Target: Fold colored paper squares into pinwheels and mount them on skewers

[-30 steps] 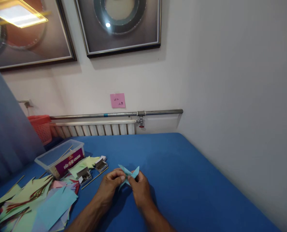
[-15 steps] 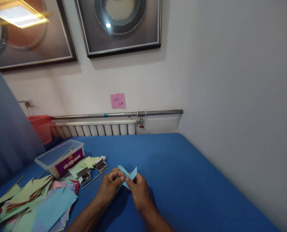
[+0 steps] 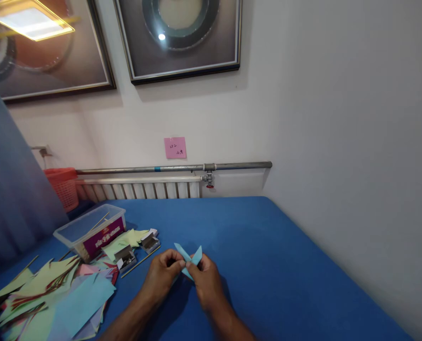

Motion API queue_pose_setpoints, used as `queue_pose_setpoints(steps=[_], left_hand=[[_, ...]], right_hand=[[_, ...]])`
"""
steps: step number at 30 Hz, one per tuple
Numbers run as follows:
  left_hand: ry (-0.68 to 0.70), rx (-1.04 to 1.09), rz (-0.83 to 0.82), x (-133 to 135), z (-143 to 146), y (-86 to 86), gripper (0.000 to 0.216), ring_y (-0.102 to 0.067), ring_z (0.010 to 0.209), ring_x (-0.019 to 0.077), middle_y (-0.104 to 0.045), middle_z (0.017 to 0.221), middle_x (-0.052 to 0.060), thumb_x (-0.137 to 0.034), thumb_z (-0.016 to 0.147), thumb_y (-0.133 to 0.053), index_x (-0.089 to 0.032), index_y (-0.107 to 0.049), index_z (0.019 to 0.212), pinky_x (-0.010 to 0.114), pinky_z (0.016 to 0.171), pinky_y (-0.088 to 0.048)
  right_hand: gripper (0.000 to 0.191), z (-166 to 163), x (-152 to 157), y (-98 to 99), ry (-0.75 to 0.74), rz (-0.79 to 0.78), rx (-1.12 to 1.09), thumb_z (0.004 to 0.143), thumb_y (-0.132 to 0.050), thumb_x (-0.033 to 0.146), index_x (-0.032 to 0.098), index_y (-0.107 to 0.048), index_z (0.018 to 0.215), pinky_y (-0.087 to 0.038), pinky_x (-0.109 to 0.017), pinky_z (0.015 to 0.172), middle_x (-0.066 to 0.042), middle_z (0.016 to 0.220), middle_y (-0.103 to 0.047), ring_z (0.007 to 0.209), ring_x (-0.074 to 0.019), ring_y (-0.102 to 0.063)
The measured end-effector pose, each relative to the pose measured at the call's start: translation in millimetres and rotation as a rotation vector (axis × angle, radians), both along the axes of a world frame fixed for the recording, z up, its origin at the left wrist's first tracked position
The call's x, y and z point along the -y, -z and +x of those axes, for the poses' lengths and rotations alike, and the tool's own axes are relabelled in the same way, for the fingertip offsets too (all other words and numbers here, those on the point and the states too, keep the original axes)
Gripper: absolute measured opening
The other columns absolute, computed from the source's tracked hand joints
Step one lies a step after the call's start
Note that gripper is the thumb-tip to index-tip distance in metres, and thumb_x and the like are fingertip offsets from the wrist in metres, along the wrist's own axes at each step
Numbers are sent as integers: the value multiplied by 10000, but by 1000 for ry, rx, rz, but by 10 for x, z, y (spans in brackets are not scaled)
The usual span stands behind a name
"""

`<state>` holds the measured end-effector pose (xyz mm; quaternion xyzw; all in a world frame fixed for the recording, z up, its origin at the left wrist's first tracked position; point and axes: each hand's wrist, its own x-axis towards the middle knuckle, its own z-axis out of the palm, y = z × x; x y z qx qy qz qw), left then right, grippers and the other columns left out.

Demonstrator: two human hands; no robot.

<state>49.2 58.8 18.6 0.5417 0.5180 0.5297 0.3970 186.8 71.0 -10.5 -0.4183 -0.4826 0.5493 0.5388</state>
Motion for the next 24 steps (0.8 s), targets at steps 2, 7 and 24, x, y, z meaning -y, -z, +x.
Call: queue_pose_setpoints(steps=[2, 7, 24], left_hand=[[7, 12, -20, 5, -1, -16, 186, -472, 556, 122, -538, 579, -33, -334, 685, -708, -188, -604, 636, 247, 563, -367], [18, -4, -56, 6, -23, -50, 212, -419, 528, 106, -503, 550, -49, -352, 668, -719, -187, -592, 628, 244, 540, -338], [-3, -54, -27, -18, -37, 10, 199, -465, 569, 121, -521, 571, -45, -331, 703, -674, -196, -545, 633, 243, 571, -340]], right_hand=[[235, 3, -11, 3, 3, 10, 12, 700, -753, 425, 229, -668, 799, -483, -295, 675, 2, 708, -644, 701, -208, -612], [197, 7, -17, -23, -20, 21, 1, 691, -743, 394, 227, -675, 772, -468, -289, 678, 7, 687, -632, 680, -195, -587], [223, -15, -9, -31, -137, 46, -57, 708, -784, 414, 220, -711, 791, -475, -302, 722, -15, 759, -695, 740, -207, -617]])
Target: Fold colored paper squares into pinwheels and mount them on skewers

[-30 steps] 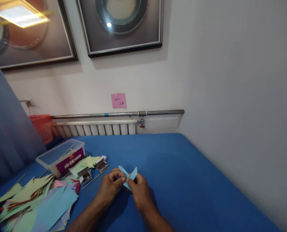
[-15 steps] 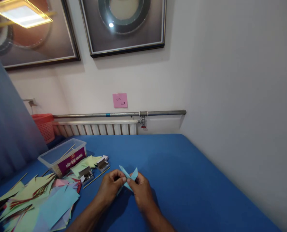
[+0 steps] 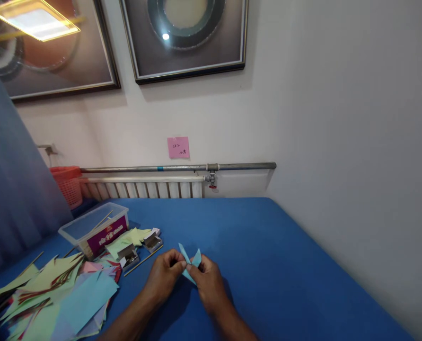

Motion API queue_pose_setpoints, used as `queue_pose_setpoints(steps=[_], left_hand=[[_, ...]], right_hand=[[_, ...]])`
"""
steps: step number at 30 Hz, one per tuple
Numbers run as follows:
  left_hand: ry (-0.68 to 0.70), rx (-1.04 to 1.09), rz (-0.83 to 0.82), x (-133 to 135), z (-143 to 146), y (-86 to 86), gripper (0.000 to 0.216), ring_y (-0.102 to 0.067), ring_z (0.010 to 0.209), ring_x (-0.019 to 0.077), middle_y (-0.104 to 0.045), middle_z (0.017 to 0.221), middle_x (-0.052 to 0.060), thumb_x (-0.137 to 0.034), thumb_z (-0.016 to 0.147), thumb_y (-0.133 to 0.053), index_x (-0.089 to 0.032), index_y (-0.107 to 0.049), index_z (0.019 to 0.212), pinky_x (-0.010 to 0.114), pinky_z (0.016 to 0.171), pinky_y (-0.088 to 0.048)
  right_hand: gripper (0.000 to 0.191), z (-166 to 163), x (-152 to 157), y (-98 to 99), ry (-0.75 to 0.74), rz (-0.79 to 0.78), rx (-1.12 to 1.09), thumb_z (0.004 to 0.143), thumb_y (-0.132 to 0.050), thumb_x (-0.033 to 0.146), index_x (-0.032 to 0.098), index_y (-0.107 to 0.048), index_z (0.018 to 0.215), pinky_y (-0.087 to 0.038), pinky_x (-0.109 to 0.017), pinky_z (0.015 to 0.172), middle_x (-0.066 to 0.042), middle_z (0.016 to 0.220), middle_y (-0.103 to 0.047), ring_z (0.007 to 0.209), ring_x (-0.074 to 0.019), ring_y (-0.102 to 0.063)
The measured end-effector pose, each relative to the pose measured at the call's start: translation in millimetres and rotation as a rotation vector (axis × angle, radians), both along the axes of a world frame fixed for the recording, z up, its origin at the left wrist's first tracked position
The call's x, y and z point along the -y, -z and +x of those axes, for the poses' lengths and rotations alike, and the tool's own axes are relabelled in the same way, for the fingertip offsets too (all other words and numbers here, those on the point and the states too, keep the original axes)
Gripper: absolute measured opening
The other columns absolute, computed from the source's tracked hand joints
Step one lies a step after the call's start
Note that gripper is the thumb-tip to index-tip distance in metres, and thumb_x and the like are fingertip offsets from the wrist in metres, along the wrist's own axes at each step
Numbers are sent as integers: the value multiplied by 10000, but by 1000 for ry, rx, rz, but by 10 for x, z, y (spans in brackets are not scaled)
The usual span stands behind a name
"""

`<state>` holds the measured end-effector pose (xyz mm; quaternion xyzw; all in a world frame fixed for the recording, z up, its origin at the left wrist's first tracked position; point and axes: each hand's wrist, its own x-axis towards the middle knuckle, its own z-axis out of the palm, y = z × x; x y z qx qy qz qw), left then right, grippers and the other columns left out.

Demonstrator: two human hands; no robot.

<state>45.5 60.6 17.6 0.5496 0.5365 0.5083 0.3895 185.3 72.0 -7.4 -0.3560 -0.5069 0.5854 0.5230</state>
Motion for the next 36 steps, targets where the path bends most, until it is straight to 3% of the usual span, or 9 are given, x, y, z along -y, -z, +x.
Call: queue_pose_setpoints(steps=[8, 12, 16, 18, 21, 25, 36], left_hand=[[-31, 49, 21, 22, 74, -11, 154, -528, 577, 130, -570, 581, -29, -286, 687, -675, -193, -568, 625, 240, 575, -406], [-27, 195, 18, -3, 67, 14, 215, -522, 560, 113, -580, 601, -39, -305, 645, -753, -187, -576, 679, 228, 561, -405], [-66, 374, -86, -34, -3, 15, 386, -544, 552, 113, -647, 646, -16, -364, 586, -836, -162, -641, 851, 232, 572, -408], [-8, 399, -167, -31, -34, -1, 418, -549, 549, 117, -663, 650, 6, -382, 589, -835, -135, -674, 885, 239, 572, -403], [110, 379, -246, -22, -55, -8, 347, -523, 513, 113, -645, 591, 18, -373, 584, -833, -121, -682, 769, 244, 544, -365], [149, 380, -216, -35, -56, 17, 290, -492, 500, 98, -629, 561, 7, -318, 554, -847, -144, -631, 642, 241, 551, -354], [208, 367, -169, 2, 8, -31, 338, -496, 518, 100, -621, 573, -4, -384, 571, -851, -159, -610, 647, 233, 558, -342]], right_hand=[[240, -30, -1, 56, 112, -128, 2, 663, -812, 388, 220, -705, 797, -495, -290, 655, 4, 701, -653, 683, -194, -617], [234, -15, 0, 49, 114, -160, -25, 668, -807, 378, 225, -694, 803, -504, -295, 652, 6, 696, -652, 667, -195, -629], [244, -12, -5, 34, 126, -154, -49, 648, -800, 386, 226, -676, 785, -510, -302, 653, 12, 672, -636, 641, -190, -618], [240, -8, -10, 32, 128, -141, -34, 657, -793, 387, 222, -674, 786, -502, -296, 648, 13, 663, -628, 635, -183, -606], [252, 0, -28, 45, 130, -118, 13, 659, -793, 397, 217, -679, 794, -502, -294, 648, 4, 676, -642, 653, -188, -607], [254, -5, -68, 87, 145, -91, 86, 628, -796, 387, 217, -665, 763, -473, -285, 622, 10, 648, -644, 628, -182, -588], [252, 35, -43, 73, 74, -101, 69, 694, -759, 419, 199, -694, 798, -459, -272, 617, -11, 706, -683, 655, -179, -603]])
